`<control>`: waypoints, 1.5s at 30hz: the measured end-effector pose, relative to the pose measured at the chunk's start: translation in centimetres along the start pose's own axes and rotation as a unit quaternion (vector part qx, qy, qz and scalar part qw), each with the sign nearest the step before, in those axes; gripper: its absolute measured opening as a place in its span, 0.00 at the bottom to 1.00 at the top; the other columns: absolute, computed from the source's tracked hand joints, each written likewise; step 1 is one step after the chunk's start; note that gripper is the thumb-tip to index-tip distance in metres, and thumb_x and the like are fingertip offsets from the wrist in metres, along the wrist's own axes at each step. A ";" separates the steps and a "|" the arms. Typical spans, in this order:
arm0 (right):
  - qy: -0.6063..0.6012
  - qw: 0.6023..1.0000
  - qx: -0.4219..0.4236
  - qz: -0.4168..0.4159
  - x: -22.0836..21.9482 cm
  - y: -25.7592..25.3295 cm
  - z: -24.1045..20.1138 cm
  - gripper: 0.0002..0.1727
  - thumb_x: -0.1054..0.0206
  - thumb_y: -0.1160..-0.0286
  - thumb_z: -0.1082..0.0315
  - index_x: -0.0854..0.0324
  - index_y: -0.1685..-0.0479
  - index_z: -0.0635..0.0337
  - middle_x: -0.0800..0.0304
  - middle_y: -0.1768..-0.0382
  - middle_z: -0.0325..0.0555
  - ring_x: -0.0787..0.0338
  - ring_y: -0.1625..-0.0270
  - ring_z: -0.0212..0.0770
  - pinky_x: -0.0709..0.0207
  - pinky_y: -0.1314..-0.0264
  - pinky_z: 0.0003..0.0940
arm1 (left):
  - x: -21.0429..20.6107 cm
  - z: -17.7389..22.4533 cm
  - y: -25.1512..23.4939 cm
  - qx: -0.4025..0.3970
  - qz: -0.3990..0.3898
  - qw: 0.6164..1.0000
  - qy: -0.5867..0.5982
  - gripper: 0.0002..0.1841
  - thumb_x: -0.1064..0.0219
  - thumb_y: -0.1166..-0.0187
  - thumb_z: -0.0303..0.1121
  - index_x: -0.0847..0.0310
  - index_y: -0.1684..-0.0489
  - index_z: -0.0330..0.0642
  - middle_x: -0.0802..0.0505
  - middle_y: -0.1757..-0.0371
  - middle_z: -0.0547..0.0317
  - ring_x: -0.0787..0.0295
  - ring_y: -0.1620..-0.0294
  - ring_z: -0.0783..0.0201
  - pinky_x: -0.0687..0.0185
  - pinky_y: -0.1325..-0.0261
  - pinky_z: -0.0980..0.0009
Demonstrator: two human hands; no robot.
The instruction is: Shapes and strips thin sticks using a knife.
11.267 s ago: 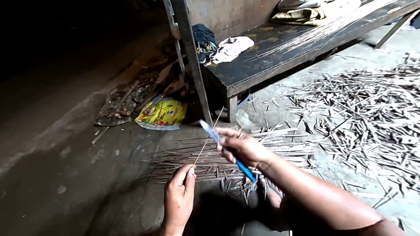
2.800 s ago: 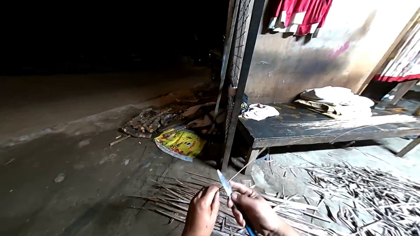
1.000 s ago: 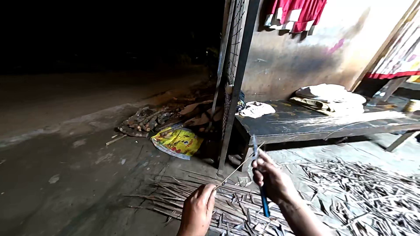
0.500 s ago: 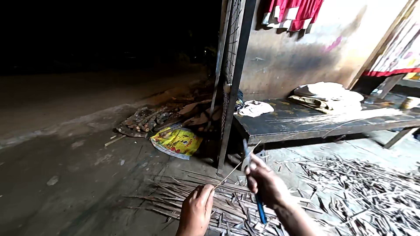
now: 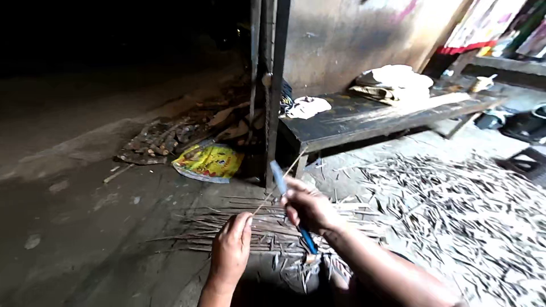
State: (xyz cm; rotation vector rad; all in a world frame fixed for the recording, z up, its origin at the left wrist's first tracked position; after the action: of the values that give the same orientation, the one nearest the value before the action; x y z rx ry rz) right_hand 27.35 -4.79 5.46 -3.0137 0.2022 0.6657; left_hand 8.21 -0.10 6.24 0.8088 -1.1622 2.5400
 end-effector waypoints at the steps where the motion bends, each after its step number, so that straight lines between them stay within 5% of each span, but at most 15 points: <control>1: 0.008 0.998 -0.039 -0.041 -1.5 0.4 1.9 0.25 0.47 0.12 0.68 0.33 0.16 0.57 0.10 0.60 0.48 0.17 0.77 0.33 0.20 0.75 0.27 | -0.1 0.0 0.0 0.002 -0.004 1.000 -0.007 0.16 0.44 0.13 0.39 0.09 0.50 0.43 0.04 0.58 0.58 0.06 0.58 0.66 0.09 0.52 0.67; 5: 0.007 0.996 -0.061 -0.063 -1.9 -0.1 2.4 0.25 0.46 0.12 0.68 0.32 0.17 0.58 0.10 0.60 0.48 0.17 0.76 0.33 0.20 0.75 0.27 | 0.1 -0.2 -0.3 0.002 -0.010 1.000 -0.017 0.16 0.44 0.12 0.38 0.09 0.51 0.42 0.04 0.60 0.58 0.07 0.60 0.67 0.10 0.53 0.69; 11: -0.035 0.983 0.100 0.151 9.1 -1.3 -7.9 0.26 0.48 0.12 0.66 0.33 0.16 0.44 0.15 0.63 0.37 0.25 0.80 0.25 0.27 0.79 0.19 | -0.1 -1.1 -0.6 0.014 -0.018 1.000 -0.013 0.17 0.45 0.13 0.38 0.09 0.52 0.40 0.05 0.61 0.58 0.08 0.61 0.70 0.12 0.52 0.72; 14: -0.069 0.962 0.160 0.212 12.1 -0.4 -9.9 0.25 0.50 0.11 0.66 0.32 0.16 0.40 0.15 0.61 0.39 0.24 0.81 0.27 0.25 0.81 0.20 | -0.6 -1.9 -0.7 0.036 -0.026 0.999 0.013 0.15 0.42 0.14 0.36 0.10 0.49 0.39 0.05 0.59 0.59 0.08 0.60 0.73 0.12 0.50 0.75; 17: 0.016 0.983 0.119 0.140 9.6 -0.9 -7.2 0.28 0.52 0.10 0.64 0.39 0.11 0.39 0.12 0.63 0.43 0.20 0.80 0.31 0.22 0.78 0.27 | -1.3 -2.2 -0.7 0.053 -0.030 0.997 0.044 0.11 0.36 0.18 0.34 0.10 0.49 0.40 0.05 0.56 0.61 0.09 0.57 0.77 0.13 0.48 0.79; 20: 0.042 0.999 -0.003 0.002 4.4 -0.9 -0.3 0.31 0.47 0.12 0.67 0.41 0.09 0.50 0.11 0.57 0.50 0.16 0.75 0.36 0.19 0.73 0.31 | -2.3 -1.9 -0.8 0.042 -0.028 0.997 0.063 0.10 0.36 0.18 0.32 0.09 0.50 0.40 0.05 0.56 0.62 0.09 0.56 0.77 0.12 0.47 0.80; 24: -0.004 0.996 -0.058 -0.068 1.8 -0.6 4.0 0.26 0.44 0.12 0.68 0.32 0.15 0.57 0.09 0.57 0.51 0.15 0.75 0.35 0.19 0.74 0.30 | -3.4 -1.2 -0.9 0.028 -0.042 0.998 0.044 0.12 0.38 0.16 0.35 0.07 0.52 0.42 0.04 0.57 0.65 0.09 0.55 0.79 0.13 0.45 0.80; 28: -0.025 0.999 0.020 0.042 7.6 -2.0 -1.5 0.26 0.48 0.12 0.68 0.33 0.15 0.57 0.11 0.60 0.47 0.18 0.77 0.32 0.20 0.75 0.27 | -4.2 -1.8 -0.7 0.043 -0.072 0.996 0.028 0.14 0.42 0.14 0.36 0.08 0.51 0.42 0.05 0.58 0.64 0.10 0.56 0.78 0.15 0.45 0.80; 33: -0.031 0.963 0.150 0.222 16.6 -0.8 -8.2 0.28 0.50 0.11 0.65 0.36 0.12 0.40 0.13 0.60 0.41 0.22 0.80 0.30 0.24 0.79 0.23 | -4.7 -3.2 -0.9 0.061 -0.074 0.995 -0.009 0.16 0.45 0.14 0.37 0.10 0.51 0.42 0.07 0.62 0.64 0.12 0.62 0.78 0.15 0.52 0.79; 36: 0.160 0.939 0.217 0.213 15.6 0.3 -10.1 0.30 0.46 0.12 0.65 0.38 0.10 0.46 0.09 0.60 0.49 0.15 0.77 0.38 0.16 0.75 0.33 | -5.5 -3.3 -1.2 0.052 -0.085 0.994 -0.032 0.13 0.39 0.16 0.36 0.08 0.52 0.42 0.04 0.57 0.61 0.09 0.56 0.74 0.13 0.46 0.75; 39: 0.420 0.863 0.253 0.120 11.6 0.0 -7.9 0.23 0.36 0.17 0.67 0.22 0.23 0.56 0.06 0.58 0.44 0.08 0.66 0.35 0.10 0.60 0.35 | -7.6 -3.2 -1.0 0.049 -0.157 0.984 -0.070 0.11 0.35 0.18 0.34 0.06 0.52 0.44 0.04 0.52 0.57 0.06 0.51 0.62 0.11 0.42 0.60; 42: 0.540 0.815 0.207 0.033 9.1 -1.0 -2.4 0.14 0.34 0.18 0.61 0.11 0.43 0.55 0.06 0.52 0.42 0.08 0.52 0.33 0.13 0.42 0.36 | -9.7 -3.2 -0.3 0.066 -0.213 0.971 -0.088 0.09 0.33 0.18 0.32 0.06 0.53 0.44 0.04 0.52 0.53 0.05 0.50 0.55 0.10 0.44 0.51; 45: 0.611 0.785 0.101 -0.025 8.5 -1.9 2.3 0.16 0.33 0.20 0.59 0.14 0.38 0.50 0.07 0.48 0.46 0.07 0.48 0.46 0.14 0.43 0.53 | -10.4 -3.1 -0.2 0.055 -0.216 0.971 -0.086 0.10 0.34 0.17 0.33 0.05 0.52 0.46 0.04 0.51 0.55 0.05 0.48 0.57 0.10 0.42 0.54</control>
State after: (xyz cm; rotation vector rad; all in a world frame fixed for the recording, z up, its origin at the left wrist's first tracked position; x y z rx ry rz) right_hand 34.28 -3.67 -0.19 -2.6722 0.1884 -1.2935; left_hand 15.64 2.53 -1.27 1.1841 -0.7821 2.2181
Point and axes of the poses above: each hand's wrist, its own y-axis away from the middle knuckle, its own x-axis out of the back of the hand, z = x × y, the point moved 10 cm from there along -y, towards the middle knuckle
